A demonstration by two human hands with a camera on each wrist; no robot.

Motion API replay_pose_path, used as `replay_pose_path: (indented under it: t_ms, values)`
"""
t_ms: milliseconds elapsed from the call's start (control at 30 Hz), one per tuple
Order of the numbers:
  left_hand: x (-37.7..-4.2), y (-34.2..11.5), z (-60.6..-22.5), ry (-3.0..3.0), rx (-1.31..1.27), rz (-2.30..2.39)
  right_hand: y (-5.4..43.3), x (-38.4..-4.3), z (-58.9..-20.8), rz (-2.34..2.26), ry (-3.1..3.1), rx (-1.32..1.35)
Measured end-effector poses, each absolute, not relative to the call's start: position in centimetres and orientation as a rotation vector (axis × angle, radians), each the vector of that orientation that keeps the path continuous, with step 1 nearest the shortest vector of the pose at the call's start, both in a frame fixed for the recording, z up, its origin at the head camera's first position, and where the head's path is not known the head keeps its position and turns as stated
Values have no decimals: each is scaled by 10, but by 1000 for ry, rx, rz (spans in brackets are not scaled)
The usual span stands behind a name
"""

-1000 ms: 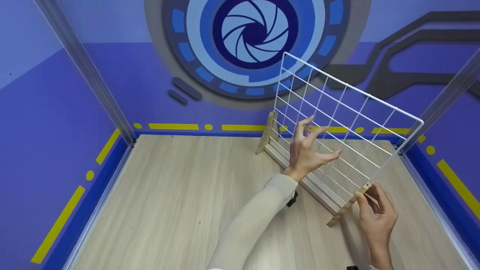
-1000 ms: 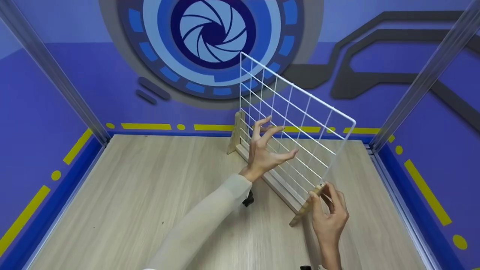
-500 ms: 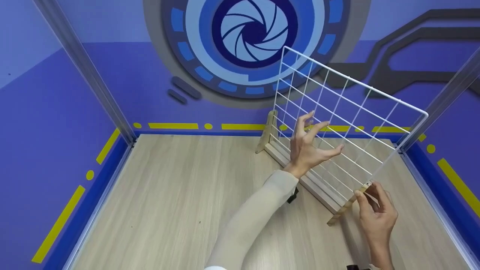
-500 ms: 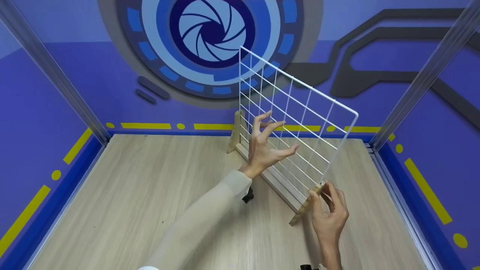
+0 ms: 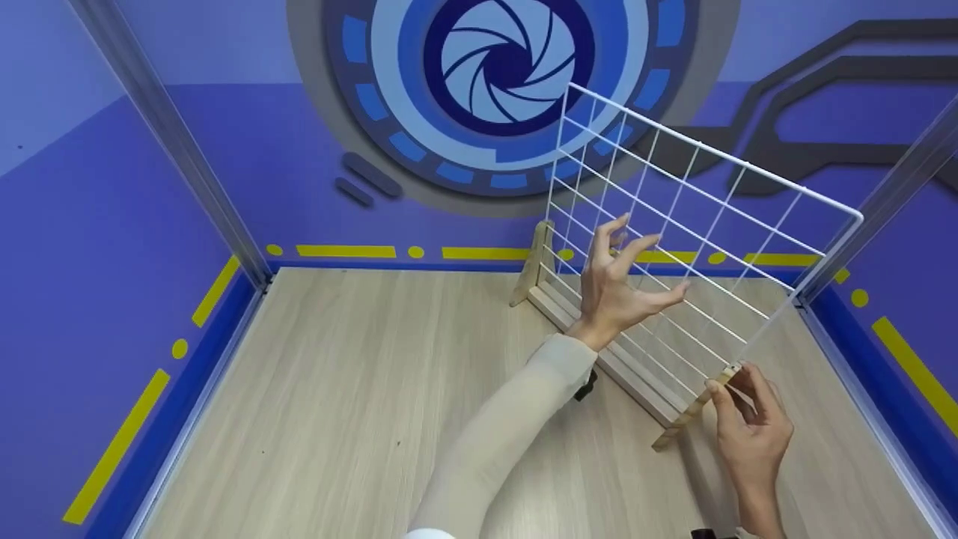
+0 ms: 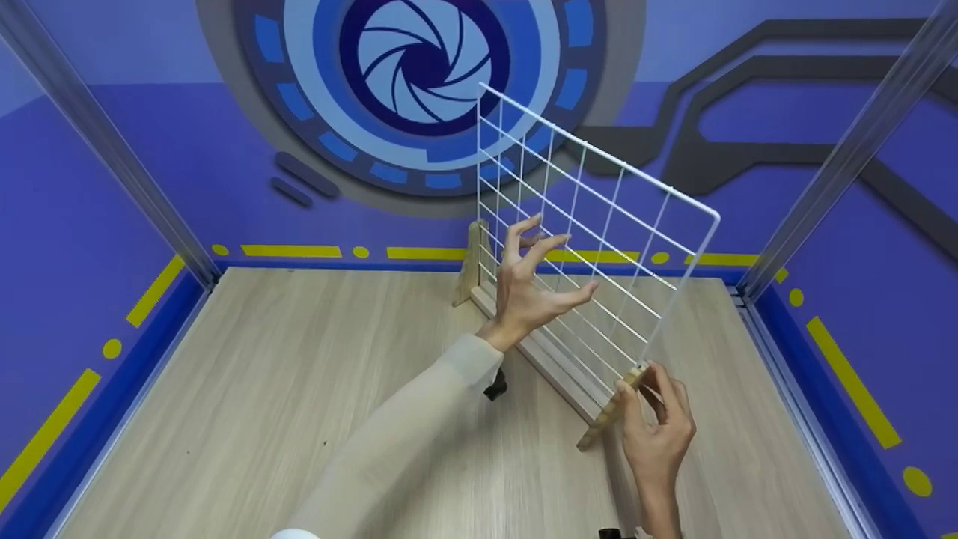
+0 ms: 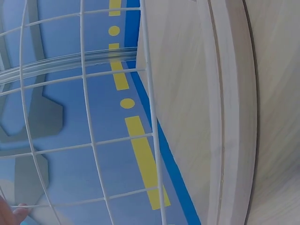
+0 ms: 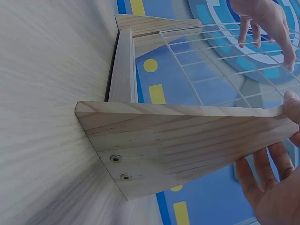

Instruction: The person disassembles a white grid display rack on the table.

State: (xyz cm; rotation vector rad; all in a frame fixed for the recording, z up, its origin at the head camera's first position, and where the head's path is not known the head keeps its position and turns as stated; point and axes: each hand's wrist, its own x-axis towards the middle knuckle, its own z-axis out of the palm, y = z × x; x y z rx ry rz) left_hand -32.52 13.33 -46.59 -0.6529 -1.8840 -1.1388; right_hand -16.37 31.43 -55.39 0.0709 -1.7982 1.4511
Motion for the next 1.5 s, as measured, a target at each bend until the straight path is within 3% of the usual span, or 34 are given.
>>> replay_pose_path:
  t_ms: [1500]
  values:
    - [-324, 135, -434, -1861, -644, -1089, 314, -164, -553, 1461, -1787, 74]
